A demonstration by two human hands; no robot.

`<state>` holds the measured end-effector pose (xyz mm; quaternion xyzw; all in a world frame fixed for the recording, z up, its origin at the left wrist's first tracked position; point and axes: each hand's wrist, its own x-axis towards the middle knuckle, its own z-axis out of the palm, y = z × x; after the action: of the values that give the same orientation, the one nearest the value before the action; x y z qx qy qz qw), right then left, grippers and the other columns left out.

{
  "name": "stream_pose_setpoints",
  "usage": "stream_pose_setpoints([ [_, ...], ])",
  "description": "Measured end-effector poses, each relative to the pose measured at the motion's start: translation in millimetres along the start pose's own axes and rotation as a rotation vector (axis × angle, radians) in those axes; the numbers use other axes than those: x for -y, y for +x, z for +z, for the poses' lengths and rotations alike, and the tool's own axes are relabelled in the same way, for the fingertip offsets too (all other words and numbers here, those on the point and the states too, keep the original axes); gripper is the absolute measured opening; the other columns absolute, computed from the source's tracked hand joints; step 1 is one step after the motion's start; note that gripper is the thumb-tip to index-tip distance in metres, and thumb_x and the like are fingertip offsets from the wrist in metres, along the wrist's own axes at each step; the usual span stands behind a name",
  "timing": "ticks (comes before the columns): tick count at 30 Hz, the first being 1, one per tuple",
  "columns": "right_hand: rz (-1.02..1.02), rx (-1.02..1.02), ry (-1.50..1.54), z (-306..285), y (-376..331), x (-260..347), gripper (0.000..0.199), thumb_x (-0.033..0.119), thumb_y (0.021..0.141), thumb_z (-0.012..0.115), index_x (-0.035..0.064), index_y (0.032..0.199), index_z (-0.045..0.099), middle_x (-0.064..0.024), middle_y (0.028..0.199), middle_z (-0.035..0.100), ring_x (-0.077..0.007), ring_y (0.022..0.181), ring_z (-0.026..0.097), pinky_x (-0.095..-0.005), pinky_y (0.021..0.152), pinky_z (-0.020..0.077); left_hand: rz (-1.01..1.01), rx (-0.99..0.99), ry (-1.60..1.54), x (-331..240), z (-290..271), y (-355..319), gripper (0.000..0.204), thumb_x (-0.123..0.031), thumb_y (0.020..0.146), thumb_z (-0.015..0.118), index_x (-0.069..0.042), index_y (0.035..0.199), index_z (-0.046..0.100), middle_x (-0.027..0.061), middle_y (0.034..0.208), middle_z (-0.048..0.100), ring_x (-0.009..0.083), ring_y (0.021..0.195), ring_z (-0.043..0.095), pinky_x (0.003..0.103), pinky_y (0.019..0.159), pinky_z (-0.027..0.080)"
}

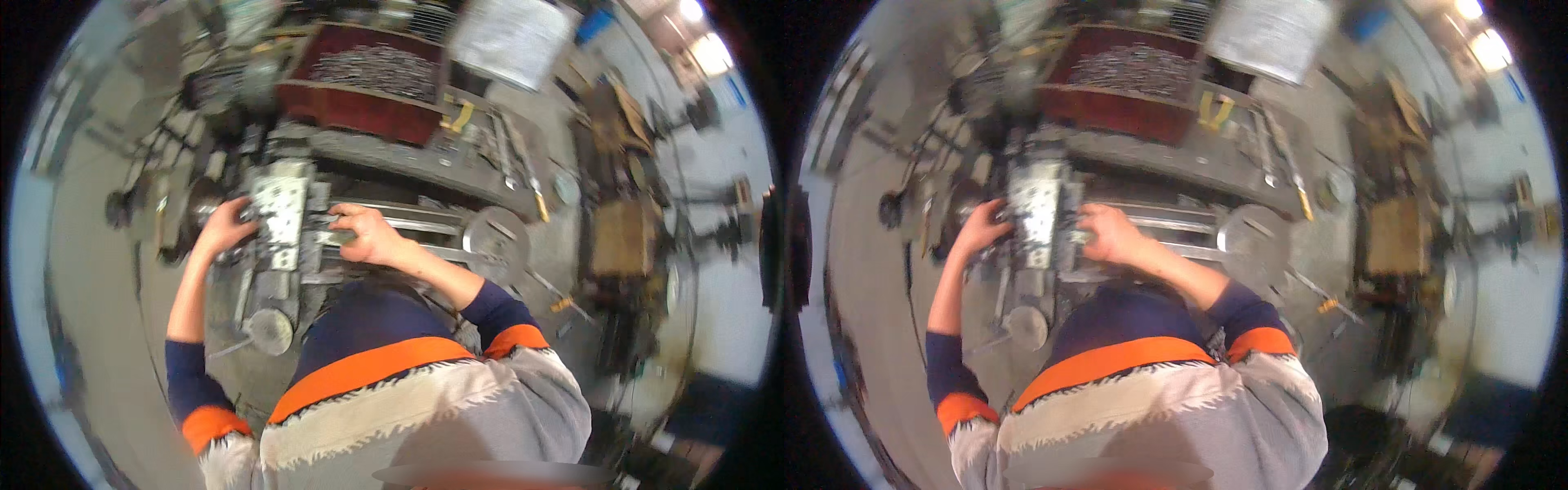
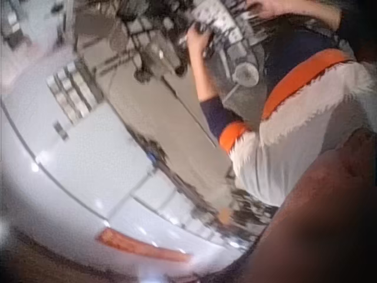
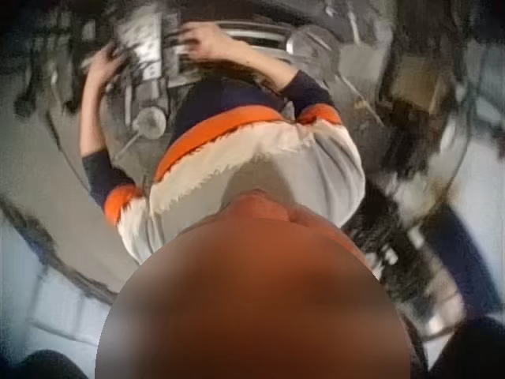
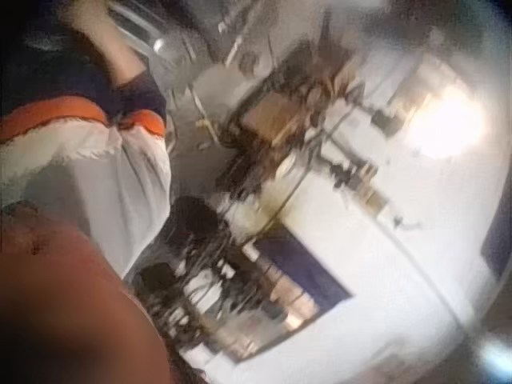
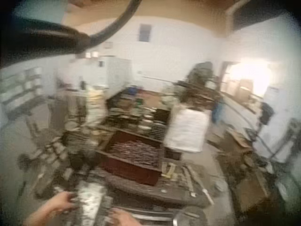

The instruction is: The person operates a metal lathe in a workshop, using a wrench to tighten components and a caliper to measure a metal part. They adjust the lathe's tool post and handle small metal pieces, placing them into a red bin.

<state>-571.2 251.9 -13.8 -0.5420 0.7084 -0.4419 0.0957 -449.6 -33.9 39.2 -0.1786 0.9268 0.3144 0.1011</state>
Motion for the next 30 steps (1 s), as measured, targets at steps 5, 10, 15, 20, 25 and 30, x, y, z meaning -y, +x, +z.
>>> stream_pose_setpoints([
  [5, 0.419, -0.171, -0.400, -136, -122, -42, 0.037, 0.019, 0.057, 0.068, 0.0023, 0.090, 0.067, -0.0165, 0.105, 0.061, -0.0344, 0.098, 0.057, -0.0420, 0.085, 0.0470, 0.052, -0.021, -0.062, 10, 9, 9, 0.057, -0.016, 0.071, 0.068, 0.003, 0.122, 0.051, 0.0104, 0.075, 0.060, 0.0144, 0.064, 0.053, 0.030, 0.060, 0.044],
  [10, 0.617, -0.049, -0.787, -175, -214, -70, 0.017, 0.021, 0.059, 0.063, 0.0056, 0.067, 0.065, -0.0122, 0.085, 0.060, -0.0316, 0.086, 0.054, -0.0399, 0.077, 0.0472, 0.029, 0.012, 0.050, -13, -2, 3, 0.062, -0.016, 0.069, 0.070, -0.003, 0.126, 0.050, 0.0092, 0.071, 0.060, 0.0182, 0.064, 0.056, 0.033, 0.061, 0.045],
  [15, 0.176, 0.223, -1.009, -181, -232, -115, 0.012, 0.021, 0.052, 0.061, 0.0099, 0.050, 0.058, -0.0065, 0.053, 0.053, -0.0265, 0.063, 0.049, -0.0382, 0.062, 0.0436, 0.046, 0.035, 0.268, 0, -4, -2, 0.068, -0.021, 0.066, 0.071, -0.008, 0.129, 0.048, 0.0153, 0.074, 0.062, 0.0294, 0.073, 0.062, 0.039, 0.067, 0.047],
  [20, 0.920, -0.184, -0.141, -188, -230, -93, 0.013, 0.006, 0.064, 0.053, -0.0028, 0.068, 0.063, -0.0101, 0.071, 0.061, -0.0225, 0.069, 0.059, -0.0361, 0.059, 0.0453, 0.118, 0.131, 0.471, -19, -16, 1, 0.066, -0.023, 0.070, 0.068, -0.010, 0.130, 0.044, 0.0163, 0.083, 0.065, 0.0358, 0.082, 0.061, 0.046, 0.069, 0.048],
  [25, 0.919, -0.277, 0.647, -182, -199, -75, 0.031, 0.008, 0.066, 0.048, -0.0088, 0.085, 0.067, -0.0127, 0.090, 0.062, -0.0237, 0.075, 0.061, -0.0333, 0.072, 0.0508, 0.175, 0.128, 0.613, -15, -13, 2, 0.065, -0.018, 0.068, 0.070, -0.008, 0.127, 0.044, 0.0167, 0.083, 0.065, 0.0346, 0.083, 0.063, 0.047, 0.069, 0.049],
  [30, 0.603, -0.127, 0.716, -104, -98, -33, 0.026, -0.001, 0.067, 0.057, 0.0004, 0.090, 0.070, -0.0098, 0.099, 0.061, -0.0199, 0.084, 0.061, -0.0288, 0.074, 0.0504, 0.212, 0.163, 0.745, -35, -16, 5, 0.048, -0.018, 0.066, 0.070, -0.005, 0.110, 0.053, 0.0166, 0.078, 0.065, 0.0343, 0.079, 0.064, 0.045, 0.066, 0.049],
])
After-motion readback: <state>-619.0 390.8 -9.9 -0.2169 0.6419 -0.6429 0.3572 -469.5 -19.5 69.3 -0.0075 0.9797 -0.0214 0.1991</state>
